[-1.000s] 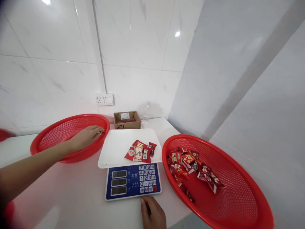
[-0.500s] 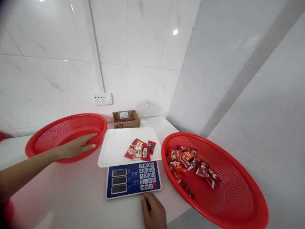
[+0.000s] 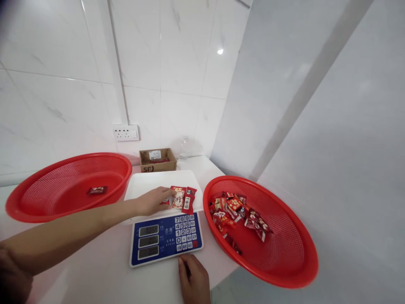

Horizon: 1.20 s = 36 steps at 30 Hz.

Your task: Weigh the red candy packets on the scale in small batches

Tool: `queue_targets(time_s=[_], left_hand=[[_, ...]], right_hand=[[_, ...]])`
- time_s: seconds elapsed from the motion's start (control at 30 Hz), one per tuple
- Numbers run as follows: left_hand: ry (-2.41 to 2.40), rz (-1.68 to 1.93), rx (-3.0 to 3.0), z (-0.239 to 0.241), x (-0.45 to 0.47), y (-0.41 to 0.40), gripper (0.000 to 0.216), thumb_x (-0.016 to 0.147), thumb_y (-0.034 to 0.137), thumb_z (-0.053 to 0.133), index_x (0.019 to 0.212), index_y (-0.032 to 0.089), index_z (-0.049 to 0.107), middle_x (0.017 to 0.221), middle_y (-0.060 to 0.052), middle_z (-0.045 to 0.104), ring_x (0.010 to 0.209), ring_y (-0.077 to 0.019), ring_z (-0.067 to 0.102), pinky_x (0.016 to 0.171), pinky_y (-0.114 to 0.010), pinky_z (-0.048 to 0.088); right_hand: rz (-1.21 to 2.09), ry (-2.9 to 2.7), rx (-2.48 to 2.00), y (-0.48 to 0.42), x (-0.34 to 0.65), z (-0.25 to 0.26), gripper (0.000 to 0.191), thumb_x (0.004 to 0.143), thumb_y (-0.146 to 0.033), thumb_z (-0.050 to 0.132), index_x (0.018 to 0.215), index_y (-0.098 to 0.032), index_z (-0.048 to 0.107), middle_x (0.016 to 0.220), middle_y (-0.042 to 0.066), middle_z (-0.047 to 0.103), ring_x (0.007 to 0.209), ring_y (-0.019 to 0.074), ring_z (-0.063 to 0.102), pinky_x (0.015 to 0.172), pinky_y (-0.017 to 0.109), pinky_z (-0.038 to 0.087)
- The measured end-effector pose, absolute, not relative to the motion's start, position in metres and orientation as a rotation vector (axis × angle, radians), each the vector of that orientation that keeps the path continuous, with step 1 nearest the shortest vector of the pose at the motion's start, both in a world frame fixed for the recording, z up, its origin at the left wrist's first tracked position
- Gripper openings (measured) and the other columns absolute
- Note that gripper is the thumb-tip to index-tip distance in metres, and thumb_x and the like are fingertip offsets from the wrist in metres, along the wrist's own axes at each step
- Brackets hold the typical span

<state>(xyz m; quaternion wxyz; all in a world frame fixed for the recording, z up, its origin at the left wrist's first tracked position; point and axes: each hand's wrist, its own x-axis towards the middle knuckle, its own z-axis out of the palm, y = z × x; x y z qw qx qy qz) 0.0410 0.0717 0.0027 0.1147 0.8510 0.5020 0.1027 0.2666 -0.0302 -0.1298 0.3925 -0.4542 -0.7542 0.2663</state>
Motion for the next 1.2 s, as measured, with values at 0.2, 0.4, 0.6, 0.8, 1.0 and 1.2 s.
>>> queue_targets(time_s=[0.2, 0.4, 0.6, 0.8, 1.0, 1.2], left_hand=[[1.699, 0.395, 2.472, 0.015, 0.009, 0.065, 0.038, 0.078, 0.007, 0.045, 0.113, 0.019, 0.055, 0.114, -0.009, 0.059, 0.108, -0.0223, 0.053, 0.093, -0.035, 0.042], [2.086, 0.469, 2.328, 0.042, -0.067, 0.047, 0.034, 0.080, 0.013, 0.036, 0.105, 0.019, 0.059, 0.107, -0.011, 0.062, 0.098, -0.0257, 0.058, 0.083, -0.040, 0.047], [2.215, 0.469, 2.348, 0.042, -0.089, 0.046, 0.037, 0.083, 0.035, 0.042, 0.108, 0.015, 0.060, 0.121, -0.017, 0.056, 0.118, -0.0373, 0.043, 0.097, -0.055, 0.034], [1.767, 0.380, 2.507, 0.012, -0.007, 0.072, 0.052, 0.087, 0.047, 0.041, 0.128, 0.015, 0.045, 0.139, -0.014, 0.043, 0.133, -0.0277, 0.029, 0.108, -0.044, 0.025], [1.467, 0.361, 2.521, -0.010, 0.056, 0.105, 0.071, 0.074, 0.053, 0.061, 0.132, 0.018, 0.041, 0.136, -0.015, 0.045, 0.131, -0.0320, 0.033, 0.104, -0.043, 0.030], [1.525, 0.503, 2.415, -0.002, 0.050, 0.108, 0.040, 0.080, 0.031, 0.054, 0.119, 0.022, 0.048, 0.114, -0.009, 0.056, 0.100, -0.0231, 0.058, 0.084, -0.033, 0.046]], right_hand=[[0.685, -1.922, -1.142, -0.030, 0.267, -0.130, 0.026, 0.090, -0.032, 0.043, 0.081, -0.020, 0.064, 0.074, 0.003, 0.068, 0.067, 0.0149, 0.064, 0.062, 0.020, 0.048], [0.684, -1.919, -1.141, -0.029, 0.266, -0.128, 0.027, 0.089, -0.033, 0.043, 0.080, -0.020, 0.064, 0.073, 0.003, 0.068, 0.066, 0.0152, 0.063, 0.061, 0.020, 0.048], [0.711, -1.839, -1.172, -0.030, 0.262, -0.129, 0.033, 0.089, -0.042, 0.043, 0.076, -0.020, 0.065, 0.070, 0.003, 0.067, 0.064, 0.0160, 0.062, 0.060, 0.022, 0.048], [0.739, -1.859, -1.163, -0.030, 0.263, -0.126, 0.032, 0.089, -0.041, 0.043, 0.080, -0.021, 0.066, 0.074, 0.004, 0.069, 0.066, 0.0164, 0.063, 0.062, 0.022, 0.049], [0.656, -1.817, -1.145, -0.030, 0.262, -0.132, 0.036, 0.090, -0.044, 0.041, 0.076, -0.020, 0.065, 0.070, 0.004, 0.067, 0.066, 0.0161, 0.063, 0.061, 0.022, 0.048], [0.637, -1.803, -1.120, -0.027, 0.261, -0.143, 0.038, 0.090, -0.045, 0.041, 0.077, -0.020, 0.066, 0.068, 0.003, 0.067, 0.062, 0.0145, 0.063, 0.059, 0.020, 0.047]])
